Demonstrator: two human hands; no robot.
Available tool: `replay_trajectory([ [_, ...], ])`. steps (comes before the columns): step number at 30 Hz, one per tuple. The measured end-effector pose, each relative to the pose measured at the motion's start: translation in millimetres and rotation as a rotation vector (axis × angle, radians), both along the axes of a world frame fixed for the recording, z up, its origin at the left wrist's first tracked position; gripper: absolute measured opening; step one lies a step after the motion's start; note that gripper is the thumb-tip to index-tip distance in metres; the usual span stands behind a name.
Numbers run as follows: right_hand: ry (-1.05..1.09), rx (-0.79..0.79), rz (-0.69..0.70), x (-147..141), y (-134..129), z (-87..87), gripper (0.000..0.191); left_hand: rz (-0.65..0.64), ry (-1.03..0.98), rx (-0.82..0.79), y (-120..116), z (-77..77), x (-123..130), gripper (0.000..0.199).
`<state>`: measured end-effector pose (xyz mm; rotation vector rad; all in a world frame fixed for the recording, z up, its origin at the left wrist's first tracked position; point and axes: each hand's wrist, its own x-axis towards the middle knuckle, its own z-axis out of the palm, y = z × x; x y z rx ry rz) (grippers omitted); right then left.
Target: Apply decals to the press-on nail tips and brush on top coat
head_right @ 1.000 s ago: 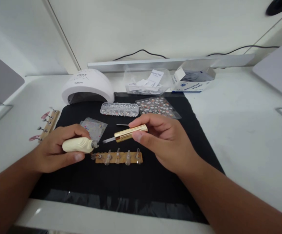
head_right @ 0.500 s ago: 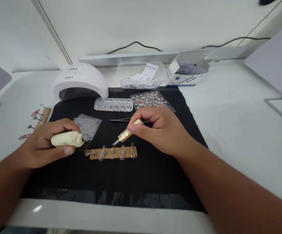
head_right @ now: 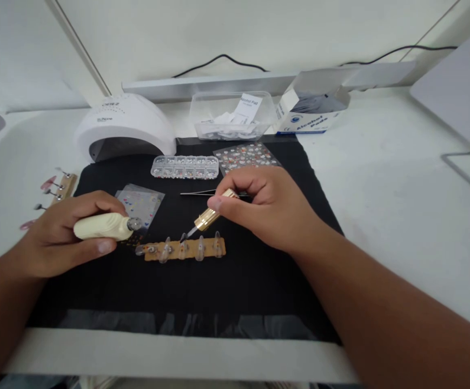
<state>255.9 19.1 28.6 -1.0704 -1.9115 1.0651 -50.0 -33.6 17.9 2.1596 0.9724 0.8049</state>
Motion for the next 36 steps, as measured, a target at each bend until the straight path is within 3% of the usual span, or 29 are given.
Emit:
replay_trajectory([
  [8,-0.091,0.013,-0.068,-0.3,4.7,-3.0,0.027,-0.028,0.021,-0.006,0.9,-0.5,-2.5,0.012],
  [12,-0.038,-0.043,-0.023,-1.6,4.0,-2.5,0.032,-0.025,0.018,-0.007,0.9,-0.4,-2.4,0.014],
  [16,-0.122,-0.073,-0.013,-4.5,1.8,0.0,0.036,-0.015,0.025,-0.025,0.8,0.3,-2.1,0.015],
  [21,-0.183,-0.063,-0.083,-6.1,1.2,1.2,0.037,-0.013,0.035,-0.038,0.7,0.6,-2.3,0.014],
  [29,-0.118,-0.06,-0.059,-3.6,1.3,-0.5,0.045,-0.013,0.003,-0.02,0.6,0.6,-1.8,0.013],
  [36,-0.093,0.022,-0.126,-2.3,1.7,2.5,0.041,-0.017,-0.021,-0.048,1.0,-1.5,-2.1,0.016],
])
